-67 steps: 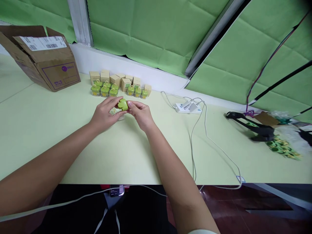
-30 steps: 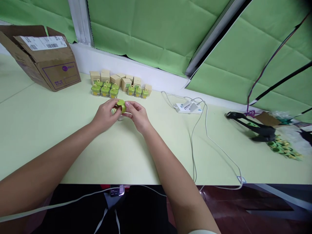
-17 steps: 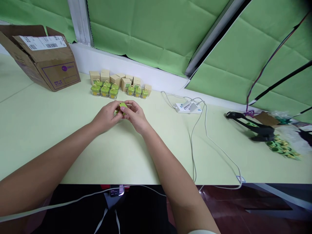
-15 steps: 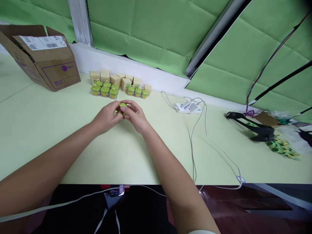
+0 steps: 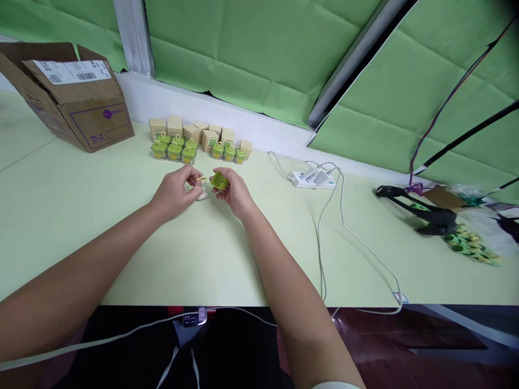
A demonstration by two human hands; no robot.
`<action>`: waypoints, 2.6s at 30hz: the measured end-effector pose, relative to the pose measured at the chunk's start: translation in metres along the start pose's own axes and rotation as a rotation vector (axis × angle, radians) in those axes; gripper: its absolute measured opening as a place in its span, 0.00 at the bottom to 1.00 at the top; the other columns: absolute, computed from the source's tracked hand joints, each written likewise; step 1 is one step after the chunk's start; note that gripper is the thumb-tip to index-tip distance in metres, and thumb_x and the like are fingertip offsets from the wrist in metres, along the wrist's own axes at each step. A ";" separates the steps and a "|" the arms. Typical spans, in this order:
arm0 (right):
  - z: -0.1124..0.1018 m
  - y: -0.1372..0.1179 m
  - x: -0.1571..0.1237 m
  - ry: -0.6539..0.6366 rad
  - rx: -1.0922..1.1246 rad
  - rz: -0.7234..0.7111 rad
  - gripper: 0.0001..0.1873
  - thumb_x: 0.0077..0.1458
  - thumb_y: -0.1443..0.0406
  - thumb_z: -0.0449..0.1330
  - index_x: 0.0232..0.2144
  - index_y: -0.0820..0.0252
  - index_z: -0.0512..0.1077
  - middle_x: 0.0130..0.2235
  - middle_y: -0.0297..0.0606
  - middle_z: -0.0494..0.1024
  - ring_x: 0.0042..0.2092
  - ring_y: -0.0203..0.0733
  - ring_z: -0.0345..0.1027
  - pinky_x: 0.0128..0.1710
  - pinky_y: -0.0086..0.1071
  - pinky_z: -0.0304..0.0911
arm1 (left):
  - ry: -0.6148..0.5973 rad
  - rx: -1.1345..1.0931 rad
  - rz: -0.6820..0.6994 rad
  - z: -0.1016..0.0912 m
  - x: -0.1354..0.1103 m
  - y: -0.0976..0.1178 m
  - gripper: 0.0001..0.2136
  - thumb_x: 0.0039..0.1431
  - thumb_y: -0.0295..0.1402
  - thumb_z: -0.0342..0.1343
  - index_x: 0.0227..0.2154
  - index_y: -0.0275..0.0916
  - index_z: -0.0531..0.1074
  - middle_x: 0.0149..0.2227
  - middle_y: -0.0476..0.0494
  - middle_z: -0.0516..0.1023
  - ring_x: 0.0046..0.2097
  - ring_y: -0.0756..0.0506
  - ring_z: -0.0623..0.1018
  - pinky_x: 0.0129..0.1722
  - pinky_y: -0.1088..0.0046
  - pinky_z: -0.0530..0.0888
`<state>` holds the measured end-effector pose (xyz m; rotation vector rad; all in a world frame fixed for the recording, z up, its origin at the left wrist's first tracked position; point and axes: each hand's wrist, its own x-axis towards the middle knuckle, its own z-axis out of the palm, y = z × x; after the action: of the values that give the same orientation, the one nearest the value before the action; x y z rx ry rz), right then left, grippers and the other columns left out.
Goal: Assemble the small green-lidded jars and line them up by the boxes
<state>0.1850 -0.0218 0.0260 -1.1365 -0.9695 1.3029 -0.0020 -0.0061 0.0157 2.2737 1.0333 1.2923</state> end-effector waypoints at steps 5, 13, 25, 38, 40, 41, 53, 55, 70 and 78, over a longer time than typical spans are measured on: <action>0.002 0.001 -0.002 -0.042 -0.001 0.005 0.11 0.59 0.60 0.55 0.41 0.55 0.73 0.37 0.34 0.79 0.27 0.34 0.70 0.22 0.26 0.58 | 0.027 -0.025 -0.032 0.002 -0.001 -0.002 0.05 0.58 0.34 0.58 0.35 0.40 0.70 0.33 0.48 0.79 0.34 0.47 0.78 0.37 0.71 0.74; 0.003 -0.002 -0.008 -0.137 0.015 0.036 0.13 0.60 0.61 0.50 0.42 0.55 0.73 0.39 0.36 0.79 0.28 0.36 0.71 0.21 0.26 0.59 | 0.042 -0.013 0.016 0.003 0.000 -0.003 0.05 0.62 0.33 0.56 0.38 0.40 0.74 0.33 0.48 0.79 0.35 0.48 0.78 0.37 0.71 0.73; 0.011 -0.004 -0.013 -0.072 -0.111 0.044 0.14 0.62 0.54 0.61 0.30 0.57 0.69 0.27 0.29 0.71 0.22 0.33 0.67 0.19 0.28 0.64 | 0.070 -0.053 0.023 0.006 0.000 -0.006 0.11 0.65 0.40 0.58 0.43 0.40 0.79 0.37 0.45 0.83 0.38 0.46 0.81 0.39 0.71 0.76; 0.015 0.001 -0.015 -0.107 -0.132 -0.081 0.18 0.51 0.52 0.71 0.33 0.55 0.71 0.28 0.26 0.72 0.27 0.32 0.72 0.23 0.26 0.72 | 0.087 -0.208 -0.101 0.010 0.000 -0.006 0.13 0.63 0.43 0.60 0.42 0.40 0.79 0.38 0.44 0.83 0.40 0.45 0.82 0.42 0.69 0.79; 0.015 0.001 -0.015 -0.102 -0.126 -0.096 0.18 0.51 0.52 0.71 0.34 0.55 0.71 0.29 0.26 0.72 0.27 0.32 0.72 0.23 0.26 0.72 | 0.083 -0.217 -0.113 0.010 0.000 -0.006 0.14 0.63 0.45 0.60 0.42 0.40 0.79 0.38 0.44 0.83 0.40 0.45 0.82 0.42 0.68 0.79; 0.015 0.002 -0.014 -0.101 -0.122 -0.102 0.18 0.52 0.52 0.71 0.35 0.55 0.71 0.29 0.26 0.73 0.27 0.32 0.72 0.23 0.26 0.72 | 0.079 -0.220 -0.117 0.010 0.000 -0.005 0.14 0.63 0.45 0.60 0.43 0.40 0.79 0.39 0.43 0.83 0.40 0.44 0.82 0.42 0.68 0.79; 0.019 0.009 -0.010 0.163 -0.153 -0.271 0.07 0.65 0.59 0.56 0.35 0.53 0.63 0.33 0.28 0.71 0.26 0.32 0.64 0.21 0.25 0.60 | -0.024 -0.031 0.121 0.005 -0.004 0.010 0.17 0.59 0.38 0.62 0.50 0.42 0.72 0.50 0.41 0.76 0.46 0.43 0.77 0.42 0.66 0.76; 0.020 0.012 -0.011 0.206 -0.198 -0.338 0.07 0.66 0.58 0.56 0.36 0.53 0.63 0.34 0.29 0.70 0.32 0.33 0.65 0.29 0.26 0.64 | -0.075 -0.027 0.166 0.005 -0.005 0.013 0.16 0.58 0.36 0.62 0.49 0.43 0.73 0.49 0.42 0.76 0.46 0.43 0.77 0.42 0.66 0.76; 0.027 0.013 -0.017 0.260 -0.206 -0.505 0.09 0.66 0.55 0.56 0.38 0.52 0.63 0.41 0.35 0.76 0.45 0.39 0.74 0.47 0.34 0.71 | 0.050 -0.104 0.019 0.012 -0.004 0.017 0.17 0.50 0.31 0.64 0.45 0.42 0.73 0.46 0.43 0.76 0.43 0.45 0.77 0.42 0.67 0.80; 0.022 -0.001 -0.012 0.340 0.084 -0.323 0.11 0.58 0.65 0.60 0.33 0.54 0.59 0.34 0.32 0.76 0.39 0.37 0.77 0.40 0.32 0.75 | 0.114 -0.134 -0.041 0.013 -0.003 0.006 0.20 0.49 0.32 0.66 0.46 0.42 0.71 0.49 0.44 0.72 0.48 0.44 0.78 0.48 0.65 0.82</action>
<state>0.1632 -0.0323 0.0324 -1.0443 -0.7974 0.8502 0.0108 -0.0118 0.0105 2.0909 0.9929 1.4437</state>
